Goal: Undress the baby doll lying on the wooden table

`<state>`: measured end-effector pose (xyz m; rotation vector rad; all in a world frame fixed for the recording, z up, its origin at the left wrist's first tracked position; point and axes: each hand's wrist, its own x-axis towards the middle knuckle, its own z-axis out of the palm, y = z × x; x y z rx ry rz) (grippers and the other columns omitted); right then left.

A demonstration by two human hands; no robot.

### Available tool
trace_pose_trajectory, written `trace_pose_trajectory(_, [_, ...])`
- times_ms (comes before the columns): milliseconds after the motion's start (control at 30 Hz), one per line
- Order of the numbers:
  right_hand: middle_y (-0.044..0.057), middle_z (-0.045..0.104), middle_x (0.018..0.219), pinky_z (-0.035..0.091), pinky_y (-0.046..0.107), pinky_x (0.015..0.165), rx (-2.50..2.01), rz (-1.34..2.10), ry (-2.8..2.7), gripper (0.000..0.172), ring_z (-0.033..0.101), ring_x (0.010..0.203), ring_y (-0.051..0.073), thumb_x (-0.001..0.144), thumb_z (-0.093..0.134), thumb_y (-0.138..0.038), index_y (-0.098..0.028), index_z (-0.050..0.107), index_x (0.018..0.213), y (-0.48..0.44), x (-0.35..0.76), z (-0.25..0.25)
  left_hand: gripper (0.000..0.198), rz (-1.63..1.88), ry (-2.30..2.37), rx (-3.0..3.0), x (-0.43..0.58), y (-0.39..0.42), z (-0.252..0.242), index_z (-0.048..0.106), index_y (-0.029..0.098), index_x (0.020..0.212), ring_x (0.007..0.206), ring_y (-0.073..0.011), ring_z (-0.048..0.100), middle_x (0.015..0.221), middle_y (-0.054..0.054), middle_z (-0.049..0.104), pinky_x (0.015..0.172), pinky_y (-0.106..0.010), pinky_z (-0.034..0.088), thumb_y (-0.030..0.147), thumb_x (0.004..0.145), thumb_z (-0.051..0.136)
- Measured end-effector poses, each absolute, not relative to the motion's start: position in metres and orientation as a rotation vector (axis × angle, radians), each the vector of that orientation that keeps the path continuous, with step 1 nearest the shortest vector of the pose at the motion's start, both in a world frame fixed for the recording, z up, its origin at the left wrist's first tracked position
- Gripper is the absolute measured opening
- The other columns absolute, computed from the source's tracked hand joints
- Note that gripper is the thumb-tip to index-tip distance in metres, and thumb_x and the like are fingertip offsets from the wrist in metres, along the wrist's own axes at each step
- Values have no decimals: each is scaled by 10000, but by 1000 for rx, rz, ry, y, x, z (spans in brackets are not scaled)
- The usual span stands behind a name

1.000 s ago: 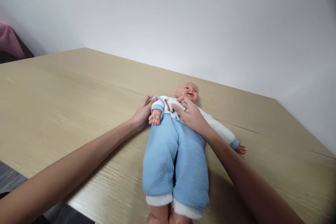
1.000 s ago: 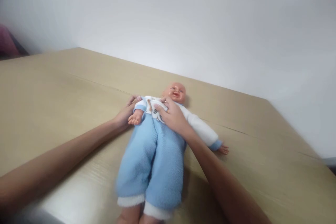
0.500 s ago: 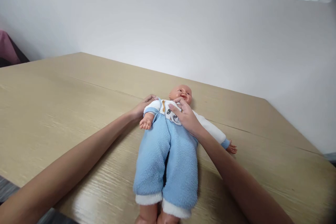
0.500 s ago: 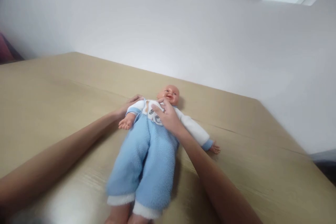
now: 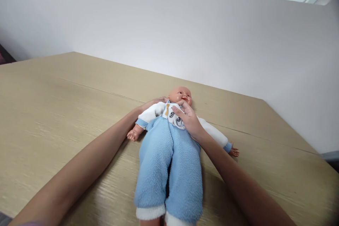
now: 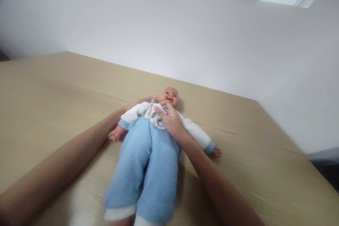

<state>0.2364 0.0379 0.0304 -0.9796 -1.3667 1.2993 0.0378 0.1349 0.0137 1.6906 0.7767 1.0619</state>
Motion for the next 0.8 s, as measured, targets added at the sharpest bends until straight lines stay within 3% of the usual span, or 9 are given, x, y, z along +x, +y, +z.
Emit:
trace_pose_trajectory(200, [-40,724,818,529,282,636,-971,1383,-1244,431,665,678,161,809,908,-545,-271,600,934,38,237,31,343,815,642,1491,28,130,13,711,208,786,833,-215,679,870,-48,744,742,-323,557,507,744,874])
trace_pose_trajectory(333, [-49,692,769,519,277,626,-970,1392,-1108,410,639,665,156,750,915,-485,-261,597,879,37,237,35,421,794,661,1401,27,127,13,732,197,854,844,-205,653,940,-60,761,758,-317,526,529,695,935])
trace_pose_trajectory(533, [-50,663,757,512,288,627,-1001,1354,-1089,425,623,664,160,710,907,-497,-257,582,842,39,238,36,531,773,760,1408,20,127,19,762,155,982,914,-224,684,989,-88,772,863,-362,537,579,728,957])
trace_pose_trajectory(800, [-50,666,748,511,283,635,-1003,1367,-1125,431,618,667,157,692,901,-506,-258,581,842,39,239,38,496,632,911,1607,3,110,43,800,158,1005,914,-245,645,975,-79,767,742,-292,470,617,831,873])
